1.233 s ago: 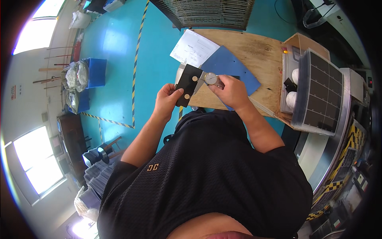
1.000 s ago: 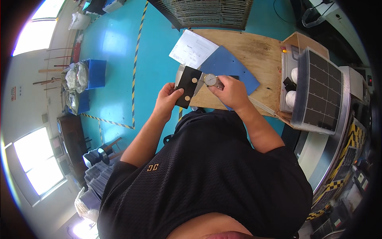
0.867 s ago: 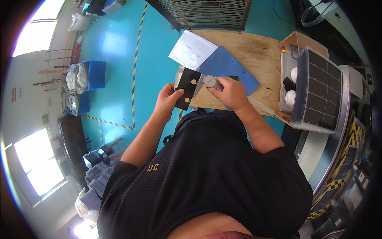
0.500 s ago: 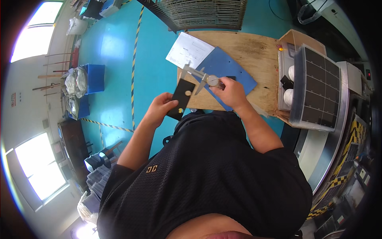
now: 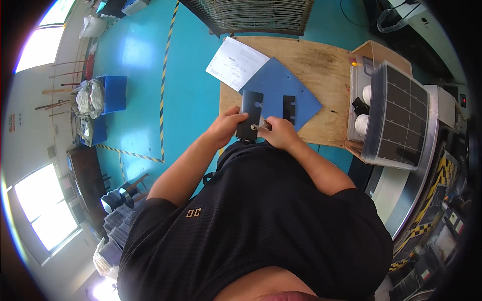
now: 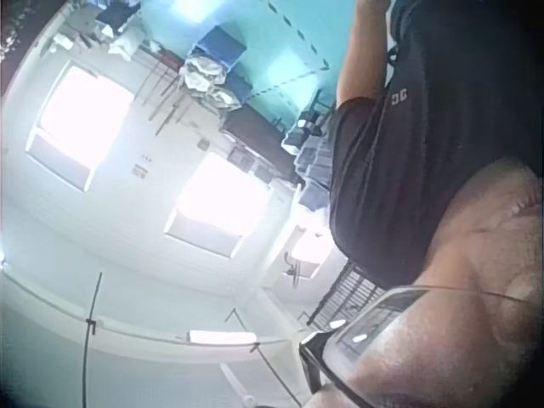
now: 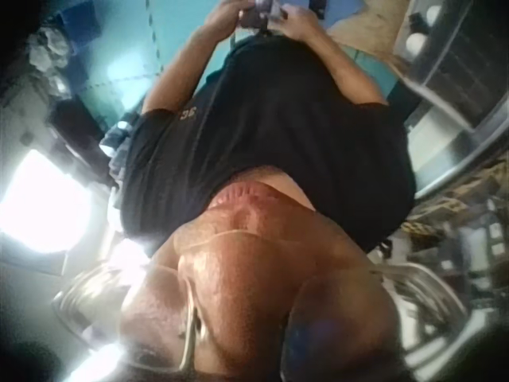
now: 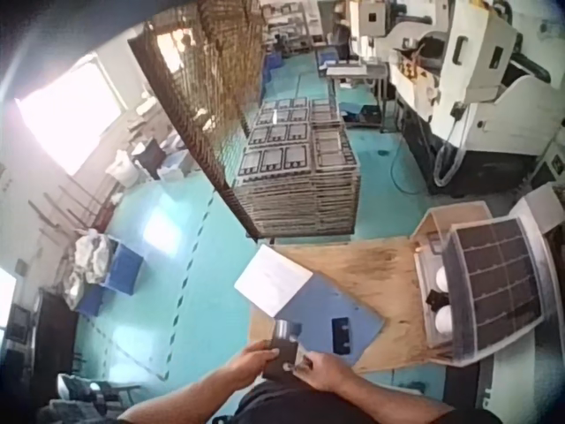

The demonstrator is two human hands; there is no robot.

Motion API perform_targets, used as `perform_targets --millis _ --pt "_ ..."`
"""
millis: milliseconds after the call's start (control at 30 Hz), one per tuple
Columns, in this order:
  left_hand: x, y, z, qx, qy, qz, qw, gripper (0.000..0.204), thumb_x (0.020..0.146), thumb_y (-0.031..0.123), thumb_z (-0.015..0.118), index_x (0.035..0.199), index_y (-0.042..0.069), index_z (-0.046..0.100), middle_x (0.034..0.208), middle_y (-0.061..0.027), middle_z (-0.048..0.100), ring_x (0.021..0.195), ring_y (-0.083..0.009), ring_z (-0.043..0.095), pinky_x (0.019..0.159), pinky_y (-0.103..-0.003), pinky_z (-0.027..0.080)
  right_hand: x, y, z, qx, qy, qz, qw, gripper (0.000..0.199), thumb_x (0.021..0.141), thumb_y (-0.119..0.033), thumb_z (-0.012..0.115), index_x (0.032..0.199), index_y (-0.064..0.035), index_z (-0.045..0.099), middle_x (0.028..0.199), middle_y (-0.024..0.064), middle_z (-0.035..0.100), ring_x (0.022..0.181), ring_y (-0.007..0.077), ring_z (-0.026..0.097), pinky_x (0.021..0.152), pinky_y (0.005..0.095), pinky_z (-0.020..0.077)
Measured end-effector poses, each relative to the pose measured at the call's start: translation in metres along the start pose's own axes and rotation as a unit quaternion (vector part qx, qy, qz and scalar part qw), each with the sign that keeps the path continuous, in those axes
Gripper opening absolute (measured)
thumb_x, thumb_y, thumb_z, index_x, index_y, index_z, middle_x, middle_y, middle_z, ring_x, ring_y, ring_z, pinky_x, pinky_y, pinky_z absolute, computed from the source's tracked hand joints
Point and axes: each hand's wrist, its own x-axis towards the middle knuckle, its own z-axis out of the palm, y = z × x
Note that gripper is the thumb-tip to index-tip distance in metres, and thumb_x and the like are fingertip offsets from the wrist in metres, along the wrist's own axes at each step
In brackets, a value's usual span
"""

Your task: The person uses a dial caliper to measure the dimensions and holes of two black plates at different workstations. They then carry the plates and a blue folder across the room to a desk.

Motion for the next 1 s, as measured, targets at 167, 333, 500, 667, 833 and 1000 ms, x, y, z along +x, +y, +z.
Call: perform_targets --millis 167,333,500,667,833,1000 --pt "0.022 -0.024 -0.022 -0.031 0.03 0.039 0.998 0.019 0.096 0.01 0.053 0.113 0.0 0.057 0.109 -0.0113 0.062 0.097 -0.0206 0.062 0.086 -0.035 0.05 0.034 0.065 0.01 0.027 0.106 0.001 0.994 0.046 0.078 -0.049 0.073 0.091 -0.0048 0.066 0.083 0.0184 0.069 0.08 0.038 0.067 0.069 0.044 0.0515" --pt "-0.038 -0.055 -0.104 -0.103 0.093 0.048 0.989 0.027 0.093 0.006 0.054 0.12 0.0 0.052 0.109 -0.012 0.063 0.1 -0.0247 0.064 0.089 -0.038 0.052 0.096 0.214 -0.05 -0.03 0.355 0.197 0.913 0.057 0.085 -0.052 0.062 0.104 0.0017 0.06 0.099 0.0263 0.066 0.095 0.0452 0.062 0.082 0.0513 0.0489" --pt "-0.115 -0.142 -0.166 -0.085 0.183 -0.052 0.978 0.036 0.076 -0.003 0.05 0.112 0.0 0.054 0.099 -0.0141 0.064 0.089 -0.0283 0.066 0.086 -0.043 0.054 0.133 0.299 -0.129 -0.14 0.412 0.253 0.864 0.054 0.08 -0.042 0.065 0.105 0.0057 0.058 0.103 0.03 0.065 0.1 0.0453 0.063 0.087 0.051 0.0499" --pt "-0.157 -0.2 -0.152 -0.082 0.183 -0.162 0.966 0.044 0.068 -0.007 0.049 0.111 0.0 0.058 0.103 -0.0137 0.068 0.087 -0.0273 0.068 0.081 -0.037 0.055 0.153 0.292 -0.138 -0.16 0.383 0.329 0.848 0.048 0.077 -0.036 0.064 0.102 0.0056 0.063 0.103 0.0278 0.066 0.102 0.0429 0.063 0.09 0.0492 0.05" --pt "-0.146 -0.198 -0.145 -0.146 0.173 -0.149 0.962 0.032 0.076 -0.004 0.054 0.107 0.004 0.057 0.099 -0.0103 0.067 0.08 -0.0242 0.067 0.071 -0.034 0.054 0.147 0.26 -0.121 -0.227 0.353 0.3 0.857 0.055 0.077 -0.036 0.067 0.116 0.0029 0.058 0.118 0.0279 0.061 0.112 0.0415 0.059 0.093 0.049 0.0481" --pt "-0.132 -0.155 -0.156 -0.095 0.206 -0.09 0.97 0.035 0.094 0.024 0.06 0.122 0.012 0.045 0.094 -0.0073 0.06 0.074 -0.0197 0.063 0.064 -0.034 0.053 0.128 0.199 0.003 -0.173 0.208 0.193 0.943 0.071 0.075 -0.047 0.075 0.128 -0.0076 0.048 0.115 0.0237 0.058 0.108 0.0381 0.058 0.088 0.0494 0.0491"
